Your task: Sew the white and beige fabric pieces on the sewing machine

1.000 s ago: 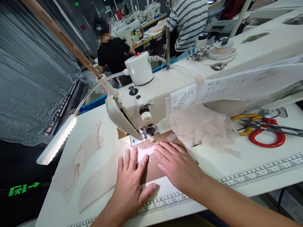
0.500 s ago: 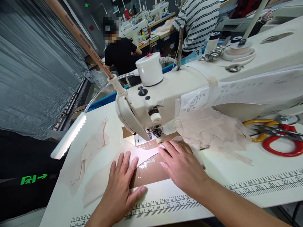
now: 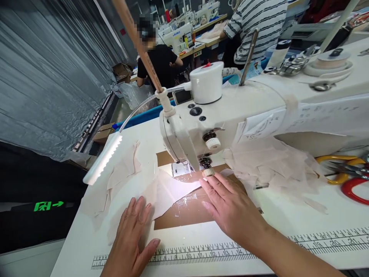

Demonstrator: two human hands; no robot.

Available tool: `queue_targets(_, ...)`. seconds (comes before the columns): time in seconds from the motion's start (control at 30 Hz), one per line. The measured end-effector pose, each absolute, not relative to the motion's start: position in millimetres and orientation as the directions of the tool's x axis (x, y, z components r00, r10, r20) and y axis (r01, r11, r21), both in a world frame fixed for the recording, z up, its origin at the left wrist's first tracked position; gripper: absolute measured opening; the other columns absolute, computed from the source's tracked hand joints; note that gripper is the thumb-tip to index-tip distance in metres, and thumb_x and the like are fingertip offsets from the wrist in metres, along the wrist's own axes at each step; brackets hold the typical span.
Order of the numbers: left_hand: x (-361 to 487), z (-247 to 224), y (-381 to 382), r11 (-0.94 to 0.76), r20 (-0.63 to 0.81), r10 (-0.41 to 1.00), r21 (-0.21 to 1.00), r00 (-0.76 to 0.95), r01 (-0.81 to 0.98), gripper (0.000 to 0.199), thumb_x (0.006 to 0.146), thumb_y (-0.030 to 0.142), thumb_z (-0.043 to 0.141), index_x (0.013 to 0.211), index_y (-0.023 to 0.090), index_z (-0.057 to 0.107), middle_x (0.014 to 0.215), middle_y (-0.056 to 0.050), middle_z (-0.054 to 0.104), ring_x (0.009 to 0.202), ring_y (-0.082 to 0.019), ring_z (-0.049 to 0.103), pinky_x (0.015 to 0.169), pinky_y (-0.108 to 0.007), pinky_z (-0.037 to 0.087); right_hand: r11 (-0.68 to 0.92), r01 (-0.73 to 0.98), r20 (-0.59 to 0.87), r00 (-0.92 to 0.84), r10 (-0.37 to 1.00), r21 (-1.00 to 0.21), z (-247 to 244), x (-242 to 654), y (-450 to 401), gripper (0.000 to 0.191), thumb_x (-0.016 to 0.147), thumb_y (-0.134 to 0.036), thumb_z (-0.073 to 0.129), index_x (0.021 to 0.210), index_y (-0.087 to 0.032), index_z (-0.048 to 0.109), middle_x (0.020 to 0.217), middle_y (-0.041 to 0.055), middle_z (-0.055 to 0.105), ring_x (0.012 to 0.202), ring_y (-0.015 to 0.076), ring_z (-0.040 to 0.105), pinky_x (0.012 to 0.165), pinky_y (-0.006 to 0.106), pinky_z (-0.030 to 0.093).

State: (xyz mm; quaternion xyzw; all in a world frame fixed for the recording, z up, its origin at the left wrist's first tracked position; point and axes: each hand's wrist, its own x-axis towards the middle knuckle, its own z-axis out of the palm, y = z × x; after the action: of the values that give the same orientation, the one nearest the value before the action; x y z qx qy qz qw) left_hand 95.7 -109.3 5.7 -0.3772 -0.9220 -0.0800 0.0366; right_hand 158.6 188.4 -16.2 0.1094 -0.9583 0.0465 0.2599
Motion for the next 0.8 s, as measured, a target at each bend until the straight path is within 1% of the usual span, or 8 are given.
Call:
queue_targets(0.1,97.6,3.6,-105.2,0.638,0.148,0.743,0.138,-0.653,0.757,0.063,0.094,0.040,0.045,0.149,0.021,0.022,0.154,-0.011,0.027,0.144,-0.035,0.016,0.110,-0.057,0.030,0.918,-0.388,0.499,-0.814,-0.297,-0.086,-2.5,152.0,172.2,0.043,0.092,-0.022,0.047,0.131,-0.005,0.052,0.139,0.0161,0.050,0.133,0.0293,0.038,0.106,0.044,0.038)
queue_targets(0.2,96.9,-1.7,-99.6,0.569,0.120,0.806,0.112,-0.580,0.815,0.067,0.093,0.044,0.046,0.149,0.017,0.021,0.153,-0.012,0.030,0.143,-0.034,0.019,0.111,-0.055,0.029,0.860,-0.487,0.422,-0.818,-0.390,-0.150,8.2,140.3,151.5,0.046,0.093,-0.031,0.045,0.134,-0.010,0.051,0.139,0.0114,0.051,0.129,0.0239,0.044,0.103,0.039,0.042)
queue_targets(0.3,93.9,-5.9,-98.9,0.505,0.072,0.859,0.054,-0.508,0.862,0.073,0.092,0.049,0.047,0.149,0.014,0.020,0.152,-0.012,0.030,0.142,-0.034,0.023,0.111,-0.054,0.029,0.841,-0.522,0.354,-0.820,-0.450,-0.139,6.1,129.8,144.0,0.049,0.095,-0.039,0.043,0.132,-0.009,0.053,0.135,0.0116,0.054,0.127,0.0231,0.047,0.103,0.039,0.042)
queue_targets(0.37,91.9,-6.3,-101.3,0.490,0.055,0.869,0.039,-0.492,0.871,0.074,0.092,0.051,0.047,0.149,0.013,0.019,0.153,-0.012,0.027,0.142,-0.033,0.022,0.111,-0.054,0.027,0.874,-0.475,0.332,-0.844,-0.420,-0.103,-1.7,127.8,150.4,0.048,0.097,-0.039,0.041,0.131,-0.009,0.054,0.136,0.0120,0.053,0.127,0.0230,0.047,0.103,0.040,0.042)
queue_targets(0.5,90.0,-2.5,-105.9,0.484,0.048,0.872,0.070,-0.488,0.872,0.072,0.092,0.051,0.046,0.149,0.015,0.020,0.154,-0.010,0.026,0.143,-0.032,0.021,0.114,-0.054,0.024,0.936,-0.352,0.358,-0.873,-0.331,0.005,-18.1,136.4,176.5,0.046,0.096,-0.036,0.039,0.131,-0.010,0.054,0.138,0.0118,0.051,0.126,0.0257,0.049,0.099,0.046,0.045)
queue_targets(0.63,89.9,0.7,-105.6,0.487,0.048,0.869,0.095,-0.492,0.868,0.071,0.092,0.050,0.047,0.149,0.015,0.022,0.153,-0.010,0.028,0.143,-0.032,0.022,0.114,-0.053,0.023,0.966,-0.259,0.327,-0.914,-0.241,-0.014,-25.6,148.5,193.4,0.048,0.095,-0.040,0.039,0.132,-0.012,0.053,0.140,0.0091,0.049,0.130,0.0269,0.044,0.100,0.049,0.045)
queue_targets(0.73,90.3,1.5,-106.0,0.480,0.051,0.871,0.122,-0.488,0.869,0.069,0.092,0.048,0.048,0.148,0.014,0.024,0.152,-0.011,0.029,0.142,-0.033,0.023,0.113,-0.056,0.025,0.984,-0.176,0.297,-0.941,-0.160,-0.028,-23.4,154.0,196.6,0.049,0.094,-0.040,0.039,0.132,-0.012,0.053,0.139,0.0108,0.050,0.128,0.0291,0.046,0.097,0.051,0.047)
queue_targets(0.8,91.0,3.0,-108.5,0.477,0.059,0.869,0.161,-0.491,0.864,0.065,0.091,0.044,0.050,0.145,0.014,0.030,0.151,-0.012,0.033,0.142,-0.033,0.024,0.112,-0.057,0.026,0.982,-0.176,0.304,-0.941,-0.150,-0.062,-16.2,156.1,195.3,0.047,0.095,-0.037,0.039,0.132,-0.013,0.053,0.139,0.0117,0.050,0.128,0.0293,0.046,0.096,0.050,0.047)
